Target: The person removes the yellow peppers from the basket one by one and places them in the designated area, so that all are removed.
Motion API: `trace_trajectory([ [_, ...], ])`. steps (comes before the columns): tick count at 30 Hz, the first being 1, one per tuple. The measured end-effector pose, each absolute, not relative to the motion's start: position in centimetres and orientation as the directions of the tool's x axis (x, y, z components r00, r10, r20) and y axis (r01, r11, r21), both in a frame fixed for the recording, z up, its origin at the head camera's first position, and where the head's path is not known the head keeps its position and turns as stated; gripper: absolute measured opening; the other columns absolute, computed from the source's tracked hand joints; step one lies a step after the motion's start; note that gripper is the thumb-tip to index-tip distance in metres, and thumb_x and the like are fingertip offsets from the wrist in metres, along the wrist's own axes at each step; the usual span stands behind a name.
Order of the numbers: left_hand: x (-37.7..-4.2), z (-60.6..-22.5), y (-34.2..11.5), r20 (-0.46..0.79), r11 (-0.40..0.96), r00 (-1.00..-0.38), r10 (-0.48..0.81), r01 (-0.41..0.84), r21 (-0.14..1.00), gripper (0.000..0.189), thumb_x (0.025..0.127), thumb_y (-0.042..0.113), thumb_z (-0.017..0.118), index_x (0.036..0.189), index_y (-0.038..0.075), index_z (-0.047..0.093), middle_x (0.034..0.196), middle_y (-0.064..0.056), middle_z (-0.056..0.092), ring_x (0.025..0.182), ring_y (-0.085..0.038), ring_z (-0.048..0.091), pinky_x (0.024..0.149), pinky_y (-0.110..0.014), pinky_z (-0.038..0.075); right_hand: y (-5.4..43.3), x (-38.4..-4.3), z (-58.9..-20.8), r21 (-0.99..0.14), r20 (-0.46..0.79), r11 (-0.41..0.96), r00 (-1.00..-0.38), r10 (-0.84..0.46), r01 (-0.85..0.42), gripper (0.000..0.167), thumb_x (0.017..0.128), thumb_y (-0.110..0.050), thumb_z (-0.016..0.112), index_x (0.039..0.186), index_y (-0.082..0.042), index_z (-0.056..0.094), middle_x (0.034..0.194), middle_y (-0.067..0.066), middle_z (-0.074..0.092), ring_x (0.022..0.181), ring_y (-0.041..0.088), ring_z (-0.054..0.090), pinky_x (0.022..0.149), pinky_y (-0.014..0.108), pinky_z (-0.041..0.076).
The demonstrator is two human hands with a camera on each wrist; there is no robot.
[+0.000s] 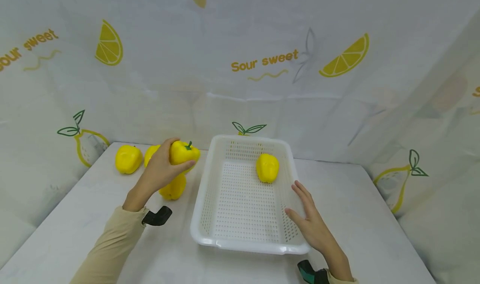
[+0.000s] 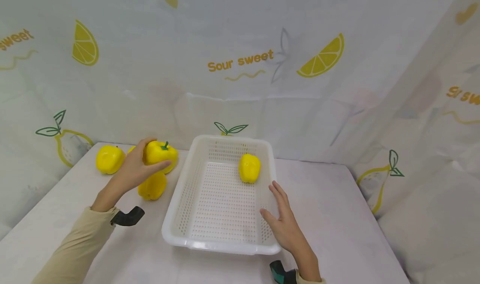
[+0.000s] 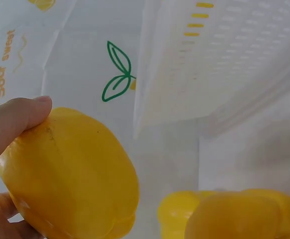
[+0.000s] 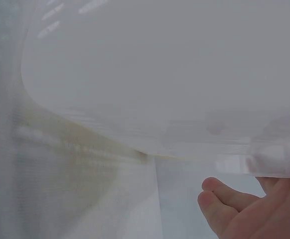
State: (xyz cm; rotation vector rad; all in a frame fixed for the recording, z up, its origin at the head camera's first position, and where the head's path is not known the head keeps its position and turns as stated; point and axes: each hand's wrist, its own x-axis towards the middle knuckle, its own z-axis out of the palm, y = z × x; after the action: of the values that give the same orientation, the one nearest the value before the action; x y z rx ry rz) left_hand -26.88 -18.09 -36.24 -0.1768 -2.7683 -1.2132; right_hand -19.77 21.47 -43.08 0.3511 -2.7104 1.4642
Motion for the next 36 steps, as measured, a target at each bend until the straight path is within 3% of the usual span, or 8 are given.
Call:
trace_trajectory([
  [15, -26.3, -36.7, -21.0, 0.121, 0.678, -0.992, 0.020, 0.103, 0.728, 0.094, 0.089, 0.049, 0.068, 0.154, -0.001, 0.022, 0.154, -0.027, 0.033, 0.134, -0.043, 0.041, 0.110, -0.062, 0.037, 21.3, -19.9, -43.1, -0.825, 0.153, 0.515, -0.970, -0.190, -0.231, 0.066, 0.098, -0.012, 0.055, 0.154, 0.002, 0.024, 0.164, 0.022, 0.006, 0.148, 0.053, 0.011, 0.110, 0.074, 0.017],
  [36, -25.6, -38.4, -23.9, 0.123, 0.702, -0.991, -0.058, 0.047, 0.711, 0.092, 0.091, 0.047, 0.067, 0.152, -0.003, 0.022, 0.147, -0.031, 0.038, 0.123, -0.043, 0.046, 0.100, -0.060, 0.043, 21.5, -19.7, -43.1, -0.810, 0.167, 0.534, -0.968, -0.188, -0.243, 0.064, 0.099, -0.012, 0.054, 0.154, 0.002, 0.024, 0.164, 0.023, 0.006, 0.147, 0.054, 0.014, 0.109, 0.073, 0.021],
])
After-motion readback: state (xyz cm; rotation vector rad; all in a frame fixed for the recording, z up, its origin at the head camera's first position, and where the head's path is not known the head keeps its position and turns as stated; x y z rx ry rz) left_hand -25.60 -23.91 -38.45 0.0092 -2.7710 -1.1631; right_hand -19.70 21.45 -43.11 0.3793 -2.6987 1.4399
